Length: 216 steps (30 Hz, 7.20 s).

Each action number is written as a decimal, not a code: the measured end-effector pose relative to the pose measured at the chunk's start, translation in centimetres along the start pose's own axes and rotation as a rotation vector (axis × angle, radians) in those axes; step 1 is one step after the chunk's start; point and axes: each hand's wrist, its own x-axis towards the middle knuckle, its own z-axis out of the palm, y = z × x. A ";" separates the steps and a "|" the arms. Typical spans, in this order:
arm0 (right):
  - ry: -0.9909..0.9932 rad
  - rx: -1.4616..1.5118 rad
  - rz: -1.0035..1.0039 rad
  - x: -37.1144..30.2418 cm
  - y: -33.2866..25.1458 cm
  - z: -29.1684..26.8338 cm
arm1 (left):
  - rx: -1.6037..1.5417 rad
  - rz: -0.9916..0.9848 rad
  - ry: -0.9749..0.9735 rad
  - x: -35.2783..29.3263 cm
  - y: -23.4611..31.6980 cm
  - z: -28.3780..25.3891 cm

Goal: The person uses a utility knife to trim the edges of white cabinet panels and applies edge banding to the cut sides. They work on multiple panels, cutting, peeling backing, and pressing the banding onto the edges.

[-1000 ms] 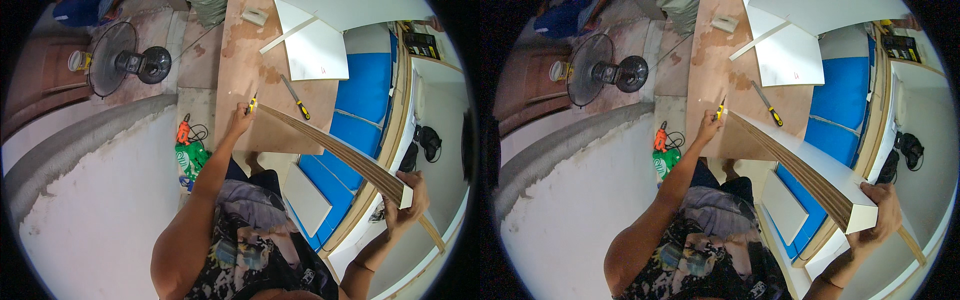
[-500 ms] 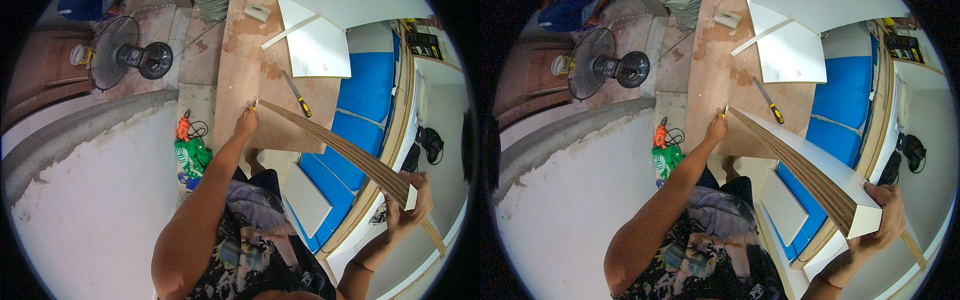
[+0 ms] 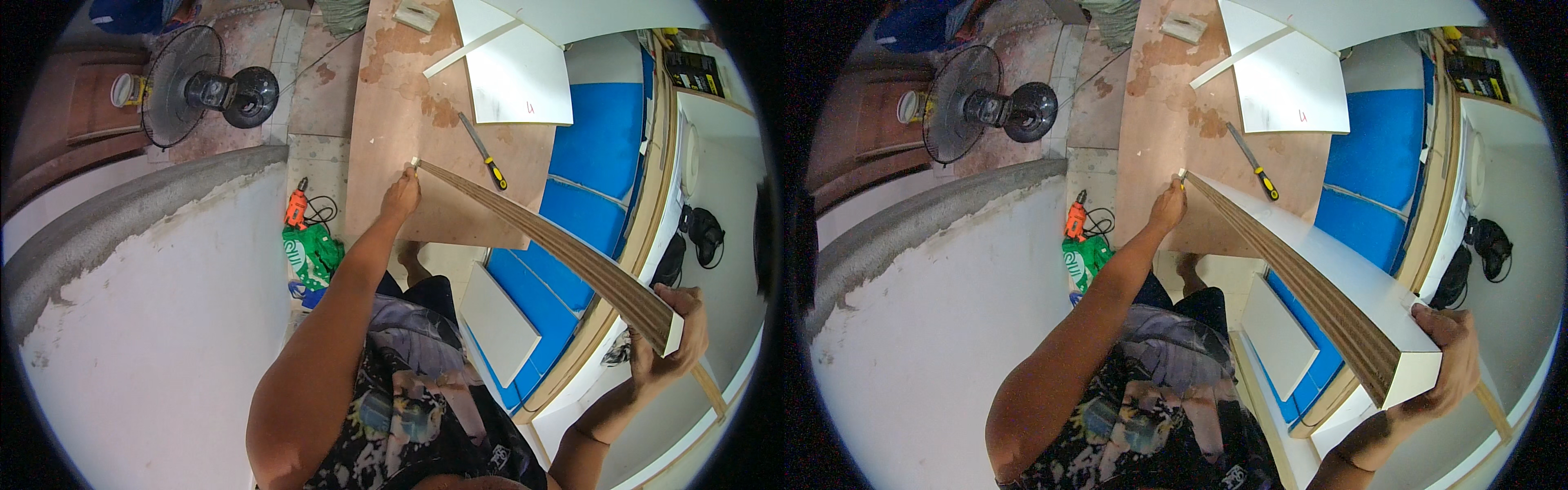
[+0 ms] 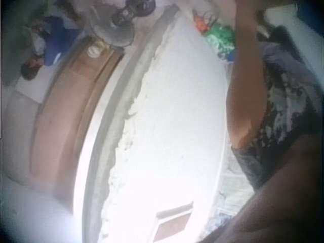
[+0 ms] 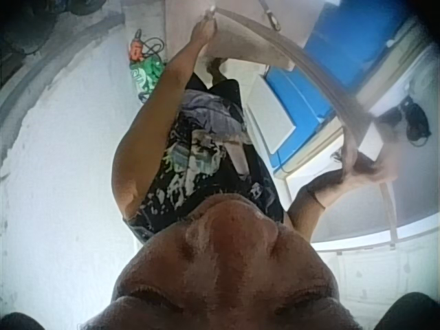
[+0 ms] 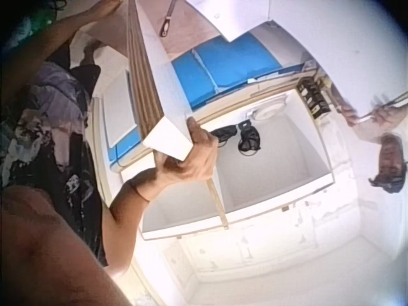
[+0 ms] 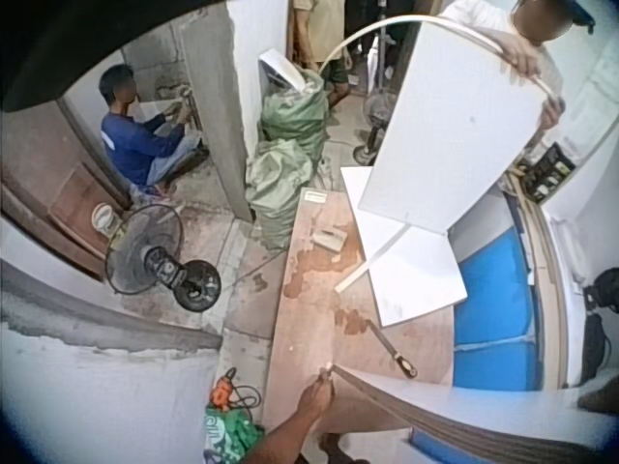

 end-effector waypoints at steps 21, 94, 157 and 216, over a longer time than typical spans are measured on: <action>-0.012 -0.007 0.080 -1.1 -0.4 -0.4 | 0.020 -0.055 -0.045 -0.1 0.7 -0.1; 0.628 0.214 -0.348 -9.0 2.0 -14.1 | -1.602 -0.184 0.241 -17.1 -7.2 -5.7; 0.850 -0.155 -0.265 -9.6 -2.7 -16.5 | -0.931 -0.046 0.510 -14.2 -2.8 -5.2; 0.557 1.200 0.250 -10.9 17.5 0.3 | -0.865 0.741 1.112 -31.5 25.6 -25.4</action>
